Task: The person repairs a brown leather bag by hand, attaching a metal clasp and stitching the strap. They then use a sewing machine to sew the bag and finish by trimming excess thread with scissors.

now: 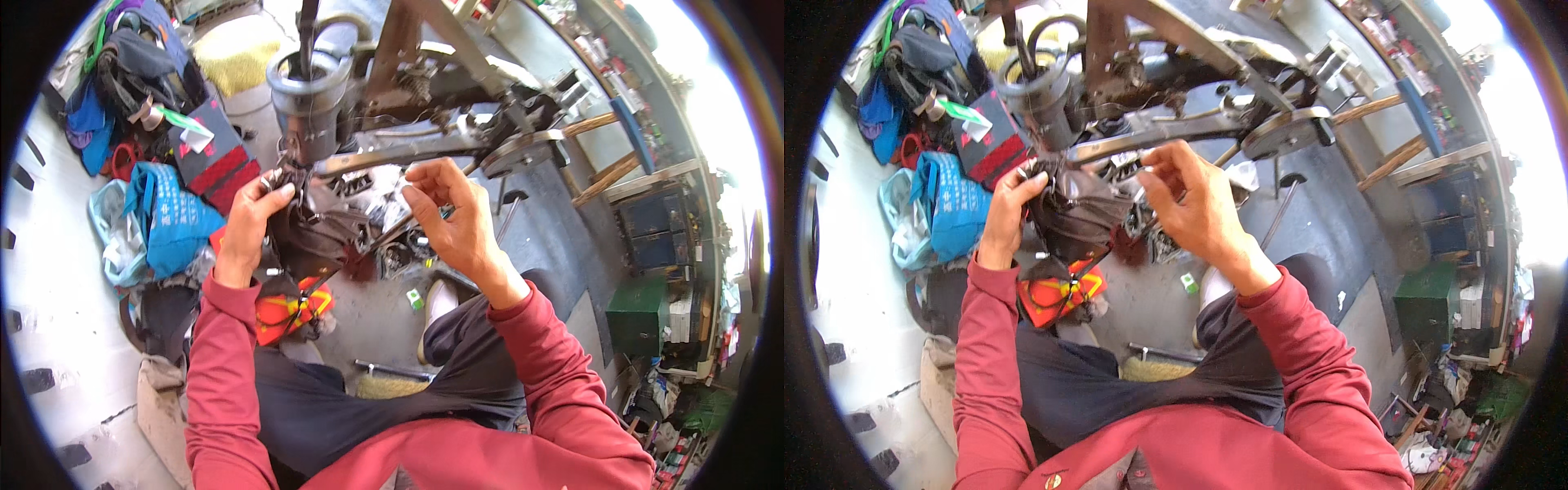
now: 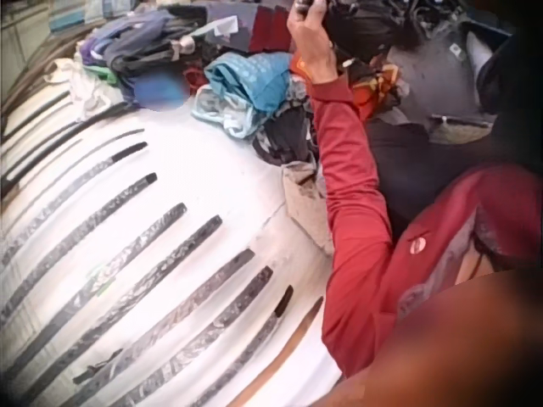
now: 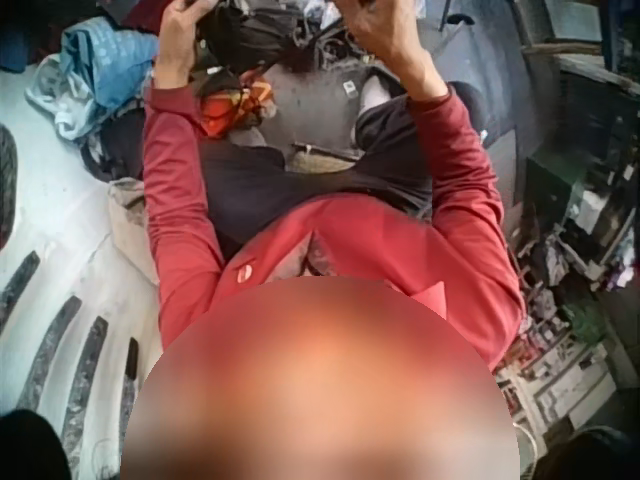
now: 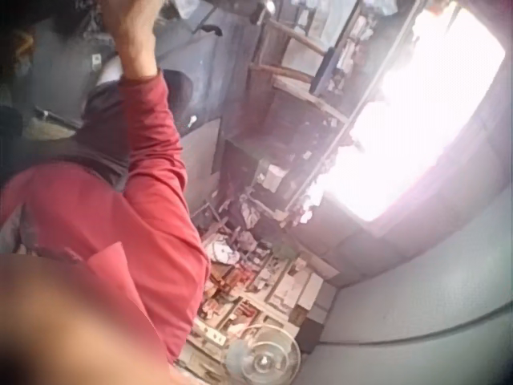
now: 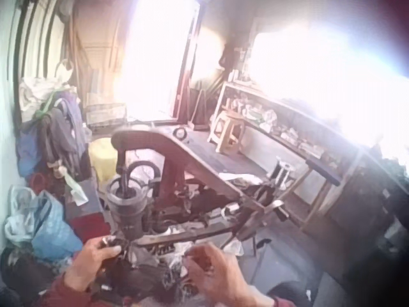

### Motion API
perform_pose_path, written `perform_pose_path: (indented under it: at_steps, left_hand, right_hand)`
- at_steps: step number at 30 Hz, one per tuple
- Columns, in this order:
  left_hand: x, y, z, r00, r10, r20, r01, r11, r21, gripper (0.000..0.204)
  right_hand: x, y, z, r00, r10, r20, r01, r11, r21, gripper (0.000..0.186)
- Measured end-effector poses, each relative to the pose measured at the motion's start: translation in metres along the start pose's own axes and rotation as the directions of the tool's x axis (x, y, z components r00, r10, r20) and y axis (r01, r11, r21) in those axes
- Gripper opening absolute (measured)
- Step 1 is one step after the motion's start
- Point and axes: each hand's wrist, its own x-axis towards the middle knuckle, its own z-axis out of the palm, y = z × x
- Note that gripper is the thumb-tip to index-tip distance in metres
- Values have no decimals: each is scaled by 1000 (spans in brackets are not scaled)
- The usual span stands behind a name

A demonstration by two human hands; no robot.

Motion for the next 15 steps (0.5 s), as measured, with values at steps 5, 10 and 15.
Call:
perform_pose_path:
  at_steps: [5, 10, 15]
  left_hand:
    - [-5, 12, -9, 991, -14, -136, 4, 997, -74, 18]
    - [-10, 22, -1, 988, -14, -154, -12, 986, -168, 16]
    - [-16, 26, 10, 994, -27, -103, 13, 991, -135, 16]
  right_hand:
    - [-69, 100, 53, 859, 329, 392, -187, 915, -357, 21]
    - [-132, 114, 117, 452, 372, 811, -71, 921, -384, 29]
    - [-148, 146, 165, 650, 442, 618, -218, 887, -407, 28]
